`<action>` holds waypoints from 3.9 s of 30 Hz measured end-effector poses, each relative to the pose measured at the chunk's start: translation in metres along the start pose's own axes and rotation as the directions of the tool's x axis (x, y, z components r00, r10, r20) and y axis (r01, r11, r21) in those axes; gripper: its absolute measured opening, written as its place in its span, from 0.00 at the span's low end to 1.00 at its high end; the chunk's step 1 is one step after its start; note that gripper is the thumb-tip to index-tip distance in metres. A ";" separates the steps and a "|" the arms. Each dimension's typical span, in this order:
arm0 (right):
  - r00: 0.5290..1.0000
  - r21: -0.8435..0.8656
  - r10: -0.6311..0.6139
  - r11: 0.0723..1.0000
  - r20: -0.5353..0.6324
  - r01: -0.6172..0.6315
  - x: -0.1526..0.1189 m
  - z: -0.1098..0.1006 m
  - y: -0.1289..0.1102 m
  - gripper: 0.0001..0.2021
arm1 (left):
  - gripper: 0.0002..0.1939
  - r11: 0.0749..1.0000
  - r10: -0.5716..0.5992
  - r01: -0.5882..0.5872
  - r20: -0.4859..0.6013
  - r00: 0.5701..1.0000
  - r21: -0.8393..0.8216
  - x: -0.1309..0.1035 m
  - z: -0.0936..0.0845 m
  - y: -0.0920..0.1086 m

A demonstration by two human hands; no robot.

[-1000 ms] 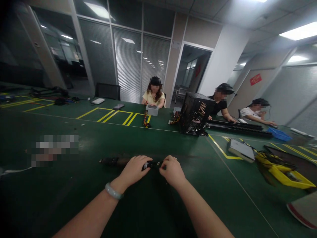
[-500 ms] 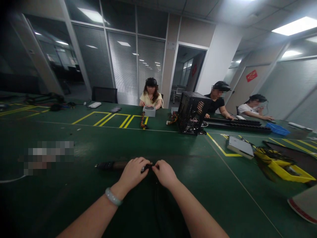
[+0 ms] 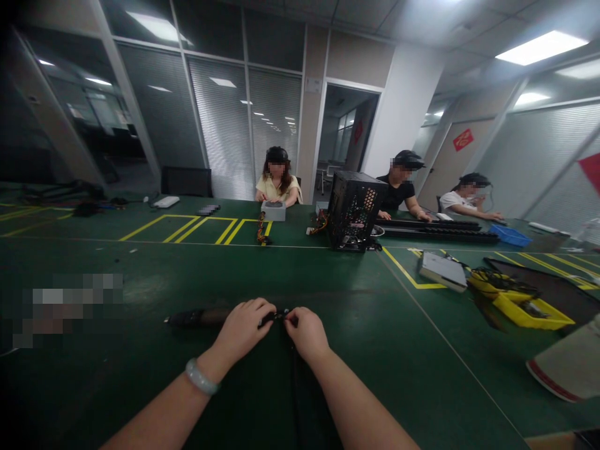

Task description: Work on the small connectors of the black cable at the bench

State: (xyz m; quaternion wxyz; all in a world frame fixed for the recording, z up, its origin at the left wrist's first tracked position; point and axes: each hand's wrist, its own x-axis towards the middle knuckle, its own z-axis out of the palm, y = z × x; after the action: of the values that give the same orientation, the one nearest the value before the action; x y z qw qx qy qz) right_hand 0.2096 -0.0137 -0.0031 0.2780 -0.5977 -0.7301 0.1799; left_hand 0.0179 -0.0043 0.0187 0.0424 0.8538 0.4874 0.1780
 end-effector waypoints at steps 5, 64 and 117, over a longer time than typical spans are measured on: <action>0.999 -0.011 -0.001 1.000 -0.036 0.001 0.003 0.006 0.005 0.05 | 0.07 0.998 0.035 -0.037 0.040 0.999 0.054 0.009 -0.002 0.004; 0.996 0.091 0.050 0.994 0.073 -0.057 -0.007 0.005 -0.007 0.06 | 0.03 0.976 0.127 -0.119 0.030 0.992 -0.183 0.003 0.002 -0.007; 0.992 0.165 -0.014 0.986 0.122 -0.007 -0.003 -0.004 -0.006 0.08 | 0.05 0.986 0.061 -0.051 0.061 0.996 -0.158 0.000 0.001 -0.006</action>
State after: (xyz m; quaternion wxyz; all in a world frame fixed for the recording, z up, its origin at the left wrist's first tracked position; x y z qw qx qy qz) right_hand 0.2078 -0.0184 0.0026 0.2814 -0.5591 -0.7295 0.2757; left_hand 0.0133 -0.0008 0.0158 0.1204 0.8665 0.4461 0.1888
